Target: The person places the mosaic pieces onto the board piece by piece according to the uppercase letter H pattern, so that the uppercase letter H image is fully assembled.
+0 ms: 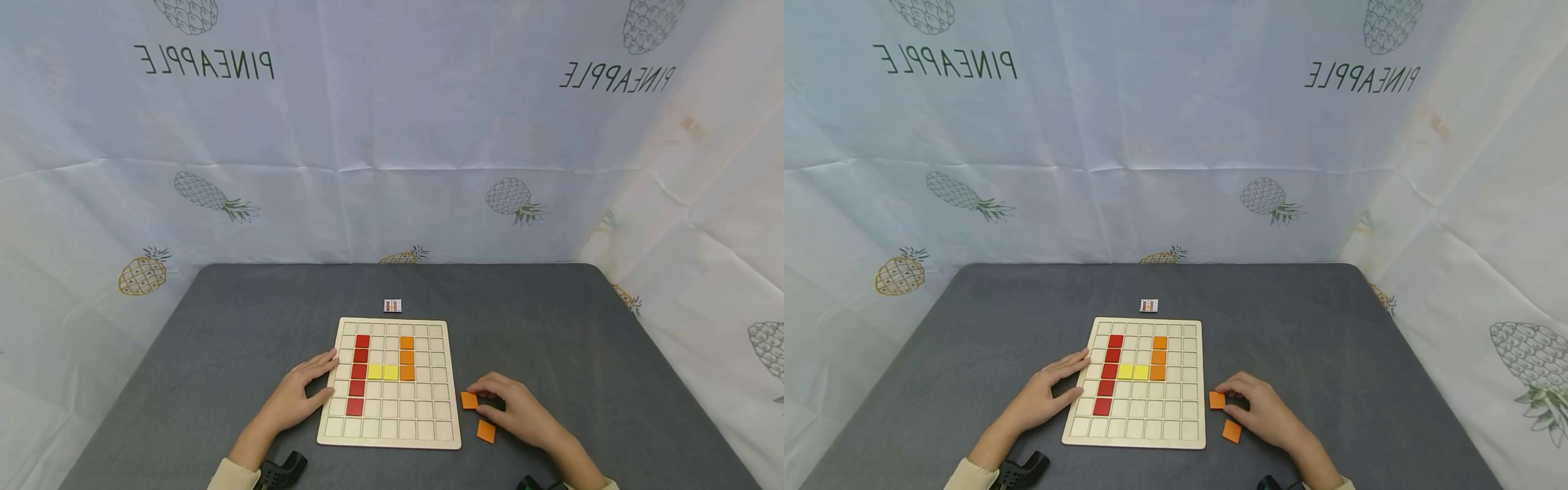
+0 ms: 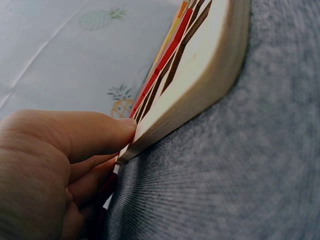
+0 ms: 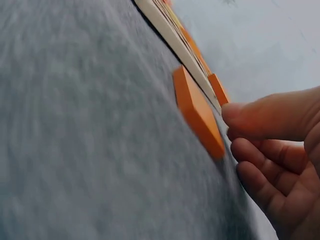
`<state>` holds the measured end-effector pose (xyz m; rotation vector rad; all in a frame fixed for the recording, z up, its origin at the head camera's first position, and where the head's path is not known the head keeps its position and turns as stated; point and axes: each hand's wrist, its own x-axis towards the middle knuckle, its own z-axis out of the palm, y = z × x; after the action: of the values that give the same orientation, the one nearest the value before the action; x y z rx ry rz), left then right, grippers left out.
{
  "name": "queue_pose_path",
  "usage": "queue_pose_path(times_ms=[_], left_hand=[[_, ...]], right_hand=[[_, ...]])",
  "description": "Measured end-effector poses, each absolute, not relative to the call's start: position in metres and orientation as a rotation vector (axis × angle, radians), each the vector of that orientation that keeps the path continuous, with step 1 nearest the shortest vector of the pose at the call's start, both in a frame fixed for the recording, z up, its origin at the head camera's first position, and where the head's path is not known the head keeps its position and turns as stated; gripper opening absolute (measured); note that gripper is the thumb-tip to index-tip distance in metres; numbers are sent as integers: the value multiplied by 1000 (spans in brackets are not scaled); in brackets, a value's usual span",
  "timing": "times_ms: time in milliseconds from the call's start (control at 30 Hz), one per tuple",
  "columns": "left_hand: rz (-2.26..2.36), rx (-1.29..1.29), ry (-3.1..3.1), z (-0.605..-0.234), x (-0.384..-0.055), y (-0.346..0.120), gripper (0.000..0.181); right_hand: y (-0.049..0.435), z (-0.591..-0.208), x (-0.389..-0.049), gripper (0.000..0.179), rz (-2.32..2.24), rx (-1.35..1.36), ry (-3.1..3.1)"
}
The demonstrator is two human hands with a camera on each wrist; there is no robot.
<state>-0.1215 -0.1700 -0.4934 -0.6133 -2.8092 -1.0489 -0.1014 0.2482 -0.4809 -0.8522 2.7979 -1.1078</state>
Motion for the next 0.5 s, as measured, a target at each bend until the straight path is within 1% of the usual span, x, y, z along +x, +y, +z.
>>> queue_pose_path(times_ms=[233, 500], left_hand=[[-1039, -632, -2795, -493, -122, -171, 50], [-1037, -637, -2795, -493, -121, -170, 50]], right_hand=[[232, -473, -105, 26, -1115, -895, 2820], [200, -466, -116, 23, -1079, -967, 2762]])
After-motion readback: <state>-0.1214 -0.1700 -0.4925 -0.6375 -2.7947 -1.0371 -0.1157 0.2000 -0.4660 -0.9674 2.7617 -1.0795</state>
